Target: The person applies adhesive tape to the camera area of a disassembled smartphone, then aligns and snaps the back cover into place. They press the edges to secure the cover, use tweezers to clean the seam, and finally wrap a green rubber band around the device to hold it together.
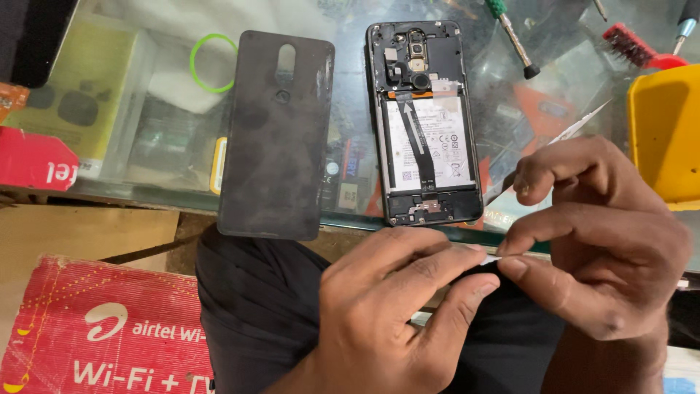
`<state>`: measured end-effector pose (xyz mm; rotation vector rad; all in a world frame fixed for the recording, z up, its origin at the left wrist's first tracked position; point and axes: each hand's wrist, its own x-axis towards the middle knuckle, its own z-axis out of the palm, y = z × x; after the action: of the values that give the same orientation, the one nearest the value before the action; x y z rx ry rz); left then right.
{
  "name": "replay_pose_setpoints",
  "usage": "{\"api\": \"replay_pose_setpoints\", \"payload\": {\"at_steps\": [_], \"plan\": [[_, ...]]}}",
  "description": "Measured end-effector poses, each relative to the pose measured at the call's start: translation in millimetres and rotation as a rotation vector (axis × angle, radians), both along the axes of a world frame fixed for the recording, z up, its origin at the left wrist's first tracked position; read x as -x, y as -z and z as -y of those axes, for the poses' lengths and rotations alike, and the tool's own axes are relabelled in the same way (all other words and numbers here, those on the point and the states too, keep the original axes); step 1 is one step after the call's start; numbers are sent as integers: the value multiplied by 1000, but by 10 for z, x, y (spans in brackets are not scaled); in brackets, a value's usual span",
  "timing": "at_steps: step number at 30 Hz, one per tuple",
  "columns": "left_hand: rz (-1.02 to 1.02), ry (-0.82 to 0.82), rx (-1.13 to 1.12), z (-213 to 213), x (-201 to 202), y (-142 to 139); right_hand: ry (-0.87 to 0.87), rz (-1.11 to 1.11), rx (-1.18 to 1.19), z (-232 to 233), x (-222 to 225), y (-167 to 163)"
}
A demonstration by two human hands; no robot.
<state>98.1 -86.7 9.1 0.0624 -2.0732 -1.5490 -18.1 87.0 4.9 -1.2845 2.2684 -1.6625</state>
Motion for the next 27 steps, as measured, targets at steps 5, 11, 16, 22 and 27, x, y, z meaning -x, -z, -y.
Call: {"api": "replay_pose_setpoints", "payload": {"at_steps": [5,11,16,22,27], "plan": [[-34,-25,98,30,66,-143,29,-13,50,-17,2,17],[-71,-168,506,228,313,-256,63,-8,153,-64,26,8],[5,-114,905,327,710,-171,79,40,180,-82,-2,31],[-1,-136,975,261,814,-21,69,65,201,-101,3,35],[50,-64,954,333,880,-64,72,90,201,-103,-19,41]]}}
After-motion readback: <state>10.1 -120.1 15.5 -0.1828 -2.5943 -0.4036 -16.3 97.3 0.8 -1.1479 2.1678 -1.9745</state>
